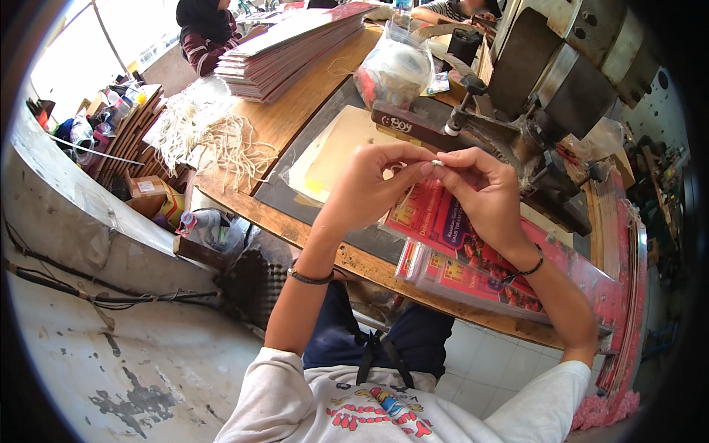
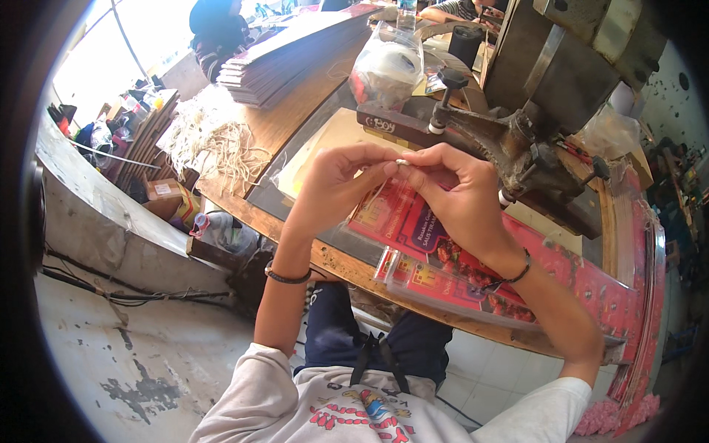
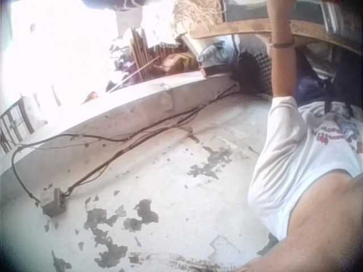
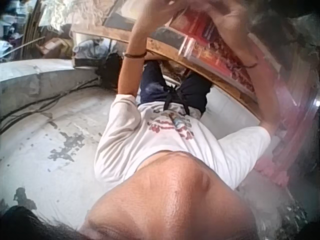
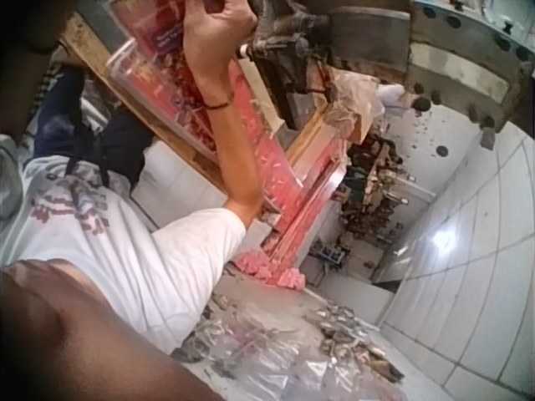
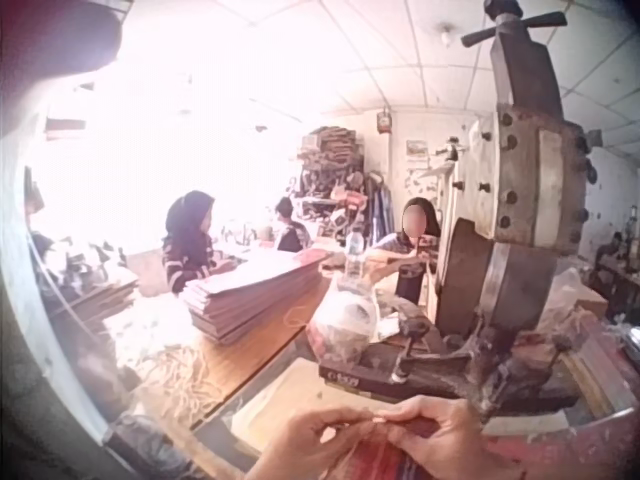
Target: The person uses a wooden handle tool to punch holes through a stack of packaged items and loops a white cord through them to tie them together.
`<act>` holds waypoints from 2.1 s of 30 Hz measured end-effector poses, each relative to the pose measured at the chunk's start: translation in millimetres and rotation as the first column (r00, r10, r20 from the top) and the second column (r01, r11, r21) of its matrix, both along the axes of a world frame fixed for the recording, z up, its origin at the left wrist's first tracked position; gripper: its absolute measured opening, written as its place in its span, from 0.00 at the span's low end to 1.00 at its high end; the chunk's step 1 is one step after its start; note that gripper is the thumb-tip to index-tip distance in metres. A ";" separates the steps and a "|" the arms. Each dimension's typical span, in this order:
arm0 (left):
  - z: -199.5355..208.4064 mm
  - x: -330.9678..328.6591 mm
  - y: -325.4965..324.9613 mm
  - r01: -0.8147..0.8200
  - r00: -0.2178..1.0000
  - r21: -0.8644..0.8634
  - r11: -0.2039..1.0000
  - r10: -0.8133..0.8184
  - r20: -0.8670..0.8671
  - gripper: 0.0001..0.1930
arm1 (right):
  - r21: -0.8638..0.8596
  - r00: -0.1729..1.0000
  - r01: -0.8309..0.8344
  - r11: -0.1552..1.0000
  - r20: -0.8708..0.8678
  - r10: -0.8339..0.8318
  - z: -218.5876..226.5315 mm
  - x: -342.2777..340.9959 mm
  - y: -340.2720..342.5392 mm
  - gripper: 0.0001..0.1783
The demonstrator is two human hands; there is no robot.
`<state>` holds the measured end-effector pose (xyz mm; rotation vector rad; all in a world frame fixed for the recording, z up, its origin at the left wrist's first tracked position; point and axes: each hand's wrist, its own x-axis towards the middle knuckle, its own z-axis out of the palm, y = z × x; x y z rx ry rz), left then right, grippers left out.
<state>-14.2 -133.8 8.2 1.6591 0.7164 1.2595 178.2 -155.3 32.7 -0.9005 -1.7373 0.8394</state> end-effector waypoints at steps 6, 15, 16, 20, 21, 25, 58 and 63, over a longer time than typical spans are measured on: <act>-0.1 3.5 -6.8 -0.191 0.979 0.180 0.965 0.201 -0.042 0.08 | 0.016 0.999 -0.027 1.000 -0.033 0.028 -1.3 0.1 2.8 0.04; 1.7 -0.2 -4.1 -0.159 0.977 0.354 0.922 0.198 -0.079 0.09 | 0.002 0.998 -0.058 0.998 -0.031 0.058 2.0 -0.6 0.0 0.05; 3.2 -0.7 -3.4 -0.140 0.979 0.366 0.920 0.184 -0.090 0.09 | -0.003 0.997 -0.060 0.998 -0.037 0.060 1.5 0.2 0.2 0.05; 16.0 0.6 -2.4 -0.135 0.954 0.417 0.899 0.231 -0.190 0.09 | -0.055 0.998 -0.006 0.998 0.066 0.009 7.5 1.8 0.6 0.04; 17.8 1.0 -2.5 -0.137 0.951 0.425 0.895 0.239 -0.197 0.08 | -0.071 0.999 -0.027 0.997 0.034 0.029 7.1 2.7 1.9 0.04; 17.3 0.1 -2.9 -0.134 0.950 0.423 0.896 0.237 -0.202 0.08 | -0.147 0.995 -0.091 0.985 -0.046 0.085 5.0 4.1 6.4 0.03; -19.4 6.1 15.1 -0.071 0.991 0.311 0.948 0.031 0.131 0.09 | -0.180 0.965 -0.249 0.952 -0.125 0.229 11.3 7.2 4.0 0.13; -20.6 4.1 15.8 -0.083 0.993 0.349 0.933 0.049 0.104 0.09 | -0.231 0.986 -0.164 0.959 -0.019 0.164 14.1 3.7 4.7 0.14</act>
